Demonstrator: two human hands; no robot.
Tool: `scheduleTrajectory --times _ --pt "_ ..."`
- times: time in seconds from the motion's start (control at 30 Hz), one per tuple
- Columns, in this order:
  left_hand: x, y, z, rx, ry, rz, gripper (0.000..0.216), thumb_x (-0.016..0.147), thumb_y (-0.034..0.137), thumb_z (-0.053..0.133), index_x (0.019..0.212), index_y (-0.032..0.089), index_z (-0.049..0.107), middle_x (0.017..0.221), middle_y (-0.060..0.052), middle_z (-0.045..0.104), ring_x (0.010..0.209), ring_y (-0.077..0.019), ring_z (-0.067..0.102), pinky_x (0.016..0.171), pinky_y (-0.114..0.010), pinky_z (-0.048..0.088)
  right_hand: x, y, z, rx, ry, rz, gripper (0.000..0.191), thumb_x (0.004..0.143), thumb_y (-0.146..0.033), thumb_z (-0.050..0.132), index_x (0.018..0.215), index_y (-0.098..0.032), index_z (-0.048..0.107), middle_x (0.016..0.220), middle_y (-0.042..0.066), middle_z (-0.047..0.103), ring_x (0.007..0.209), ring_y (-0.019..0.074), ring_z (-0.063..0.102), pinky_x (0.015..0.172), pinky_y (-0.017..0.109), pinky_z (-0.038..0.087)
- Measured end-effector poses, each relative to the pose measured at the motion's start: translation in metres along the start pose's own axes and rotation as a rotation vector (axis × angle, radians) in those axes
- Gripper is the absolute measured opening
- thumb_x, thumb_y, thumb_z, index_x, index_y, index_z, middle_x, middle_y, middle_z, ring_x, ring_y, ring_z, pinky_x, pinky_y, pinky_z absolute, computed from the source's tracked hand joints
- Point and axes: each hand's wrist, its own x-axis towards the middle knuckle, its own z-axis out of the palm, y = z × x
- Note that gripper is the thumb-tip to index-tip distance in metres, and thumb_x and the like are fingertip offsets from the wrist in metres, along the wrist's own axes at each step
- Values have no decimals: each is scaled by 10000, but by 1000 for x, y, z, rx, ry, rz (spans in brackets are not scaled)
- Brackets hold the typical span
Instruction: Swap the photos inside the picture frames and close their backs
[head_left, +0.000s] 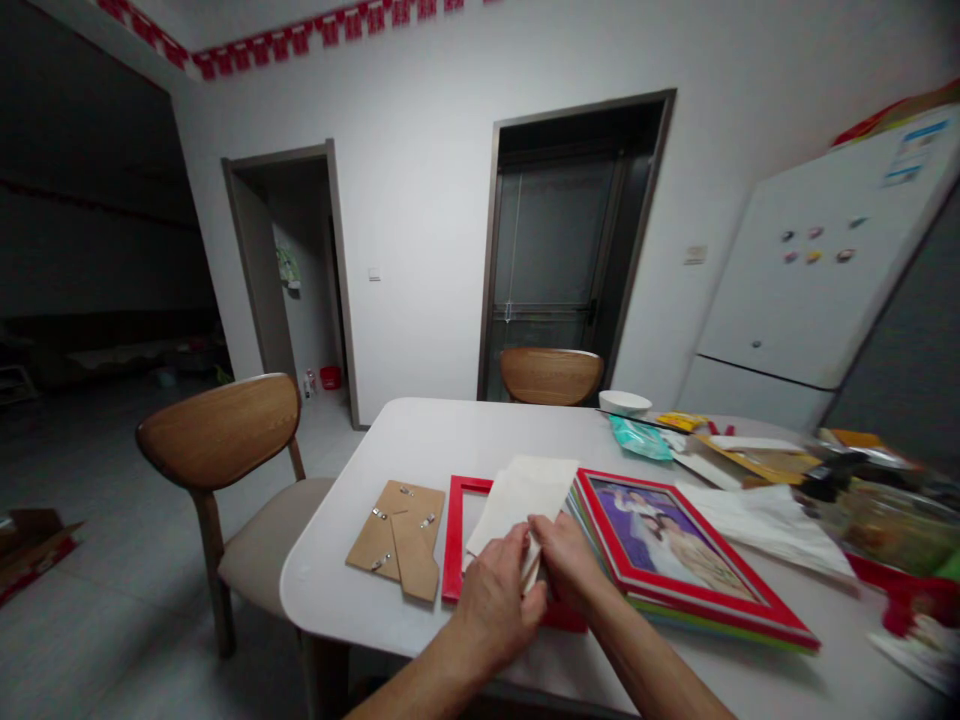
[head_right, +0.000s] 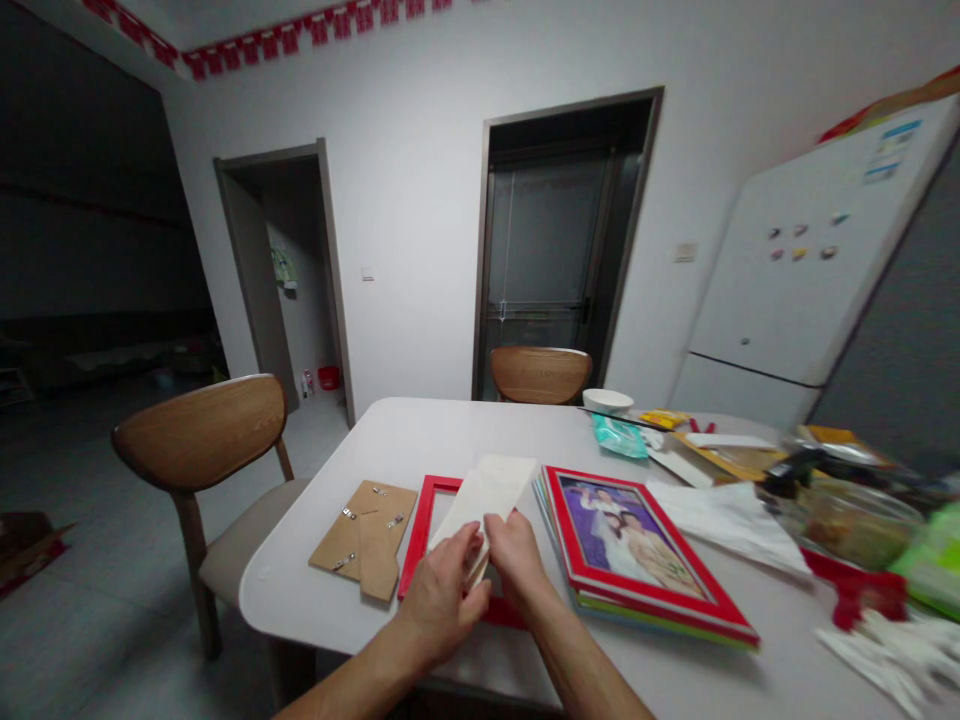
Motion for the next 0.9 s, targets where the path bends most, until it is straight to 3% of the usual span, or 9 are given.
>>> scheduleTrajectory --times 0.17,0.37,0.47,0.63,0.9 --pt "-3 -29 -8 -6 12 -163 621 669 287 564 1225 107 353 1221 -125 443 1128 -229 379 975 -322 270 7 2 -21 36 2 61 325 559 -72 427 865 -155 501 896 95 653 765 201 621 618 259 499" --pt "-8 -65 -16 40 -10 -314 600 647 269 568 1187 70 401 1233 -173 422 1155 -275 347 972 -380 244 20 12 -23 18 -26 113 361 502 -45 487 851 -140 490 737 70 667 654 182 623 574 260 491" --pt "-11 -69 -14 49 -55 -315 623 640 293 579 1181 34 410 1250 -194 400 1178 -284 317 979 -377 237 24 20 -19 -8 -53 117 365 505 -54 477 860 -126 523 649 48 659 589 163 614 531 233 473" --pt "-14 -69 -15 63 -91 -297 663 625 368 610 1188 75 418 1270 -164 389 1195 -263 299 987 -358 230 31 28 -17 -84 -22 88 449 518 -63 404 939 -129 548 578 24 646 492 145 584 423 194 416" --pt "-14 -71 -16 130 -110 -304 649 581 330 652 1158 108 457 1267 -150 400 1190 -261 311 985 -360 233 33 36 -22 -258 -10 34 436 533 -78 404 926 -125 588 623 49 661 555 166 601 447 196 413"
